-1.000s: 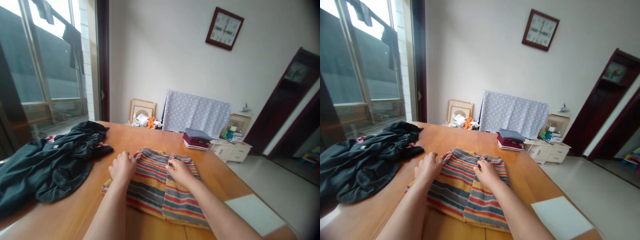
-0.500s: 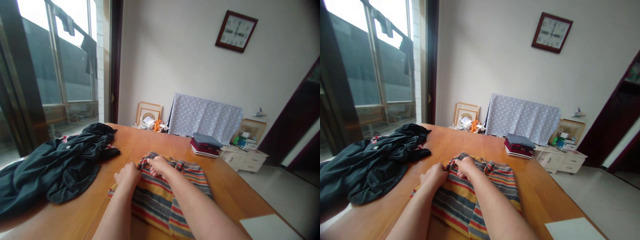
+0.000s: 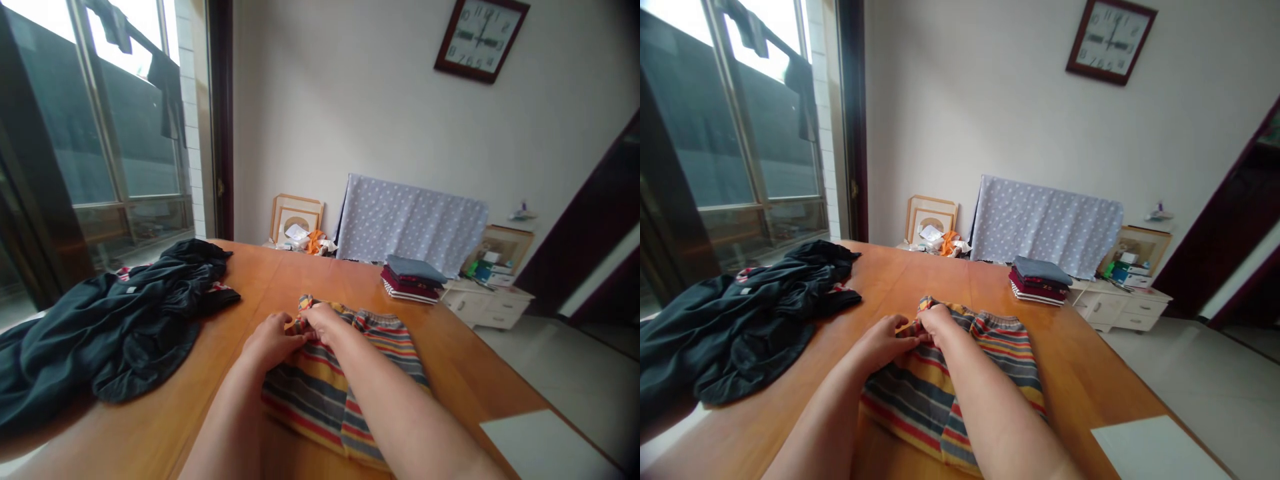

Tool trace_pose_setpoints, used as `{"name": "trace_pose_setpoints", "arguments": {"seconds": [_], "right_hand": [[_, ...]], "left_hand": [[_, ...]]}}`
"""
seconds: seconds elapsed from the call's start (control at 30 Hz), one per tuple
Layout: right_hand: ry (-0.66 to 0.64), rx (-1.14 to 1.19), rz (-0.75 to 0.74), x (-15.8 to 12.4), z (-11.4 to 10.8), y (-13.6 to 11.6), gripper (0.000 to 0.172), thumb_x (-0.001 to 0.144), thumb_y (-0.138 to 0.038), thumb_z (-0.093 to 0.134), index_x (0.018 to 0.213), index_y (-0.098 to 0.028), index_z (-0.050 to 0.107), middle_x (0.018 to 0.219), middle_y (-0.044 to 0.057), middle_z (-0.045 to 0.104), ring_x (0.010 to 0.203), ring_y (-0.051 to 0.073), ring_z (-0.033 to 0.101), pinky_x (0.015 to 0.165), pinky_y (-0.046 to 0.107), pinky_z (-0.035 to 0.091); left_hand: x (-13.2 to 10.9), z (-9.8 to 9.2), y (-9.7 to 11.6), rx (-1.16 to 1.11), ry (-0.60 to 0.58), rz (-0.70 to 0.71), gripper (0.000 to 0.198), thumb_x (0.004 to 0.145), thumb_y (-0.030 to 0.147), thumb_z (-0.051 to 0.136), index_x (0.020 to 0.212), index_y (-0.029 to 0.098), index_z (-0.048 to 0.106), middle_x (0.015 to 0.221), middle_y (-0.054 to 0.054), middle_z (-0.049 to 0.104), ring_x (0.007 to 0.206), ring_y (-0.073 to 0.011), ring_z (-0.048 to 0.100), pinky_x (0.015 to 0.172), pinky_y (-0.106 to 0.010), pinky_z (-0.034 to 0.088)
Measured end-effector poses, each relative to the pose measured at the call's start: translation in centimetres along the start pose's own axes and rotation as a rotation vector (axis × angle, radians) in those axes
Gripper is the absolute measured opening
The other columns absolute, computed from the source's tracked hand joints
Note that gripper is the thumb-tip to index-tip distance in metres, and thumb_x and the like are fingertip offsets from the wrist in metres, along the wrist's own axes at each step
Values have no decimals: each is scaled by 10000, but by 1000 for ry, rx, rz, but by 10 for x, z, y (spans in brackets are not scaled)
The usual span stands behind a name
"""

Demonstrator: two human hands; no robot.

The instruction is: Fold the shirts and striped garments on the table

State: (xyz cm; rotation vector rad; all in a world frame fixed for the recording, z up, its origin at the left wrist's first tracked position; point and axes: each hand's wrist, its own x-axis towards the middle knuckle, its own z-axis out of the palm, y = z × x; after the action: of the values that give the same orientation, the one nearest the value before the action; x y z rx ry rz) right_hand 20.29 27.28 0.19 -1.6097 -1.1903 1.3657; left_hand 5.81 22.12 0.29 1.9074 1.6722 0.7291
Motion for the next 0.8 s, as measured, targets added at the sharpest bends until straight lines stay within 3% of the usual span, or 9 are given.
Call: {"name": "trace_pose_setpoints", "arguments": {"seconds": [0.1,0.2,0.4,0.6,0.8], "right_hand": [[-24,80,-9,-11,-26,-3,44,796,-153,625,820,-187,611,632,4,657,466,101,560,481,218,491],[-31,146,-30,-25,-58,-6,148,767,-108,603,898,-169,633,642,5,678,476,99,584,462,181,486],[-18,237,-89,-59,-126,-6,175,754,-100,586,907,-161,645,659,18,702,487,109,618,463,180,503],[31,242,-119,-82,-179,10,141,724,-98,578,840,-159,631,655,33,705,503,122,624,477,193,504],[83,277,-110,-93,-218,39,118,709,-118,582,807,-170,622,606,-4,659,475,118,583,494,225,515]], "left_hand": [[-8,-7,4,74,-107,-46,459,662,496,733,1025,219,685,936,-68,736,842,-262,669,652,-283,425],[-15,-14,11,33,-244,8,310,708,445,695,895,199,663,804,-38,705,747,-231,651,613,-275,411],[-36,-21,46,-540,-497,309,300,827,396,685,1010,183,581,894,-13,662,785,-173,611,665,-250,443],[-54,14,92,-950,-645,420,332,859,302,734,1123,189,568,936,-22,633,822,-143,591,747,-259,468],[-61,57,111,-1038,-792,392,432,867,307,750,1221,223,518,1009,-25,642,867,-140,617,786,-277,495]]}}
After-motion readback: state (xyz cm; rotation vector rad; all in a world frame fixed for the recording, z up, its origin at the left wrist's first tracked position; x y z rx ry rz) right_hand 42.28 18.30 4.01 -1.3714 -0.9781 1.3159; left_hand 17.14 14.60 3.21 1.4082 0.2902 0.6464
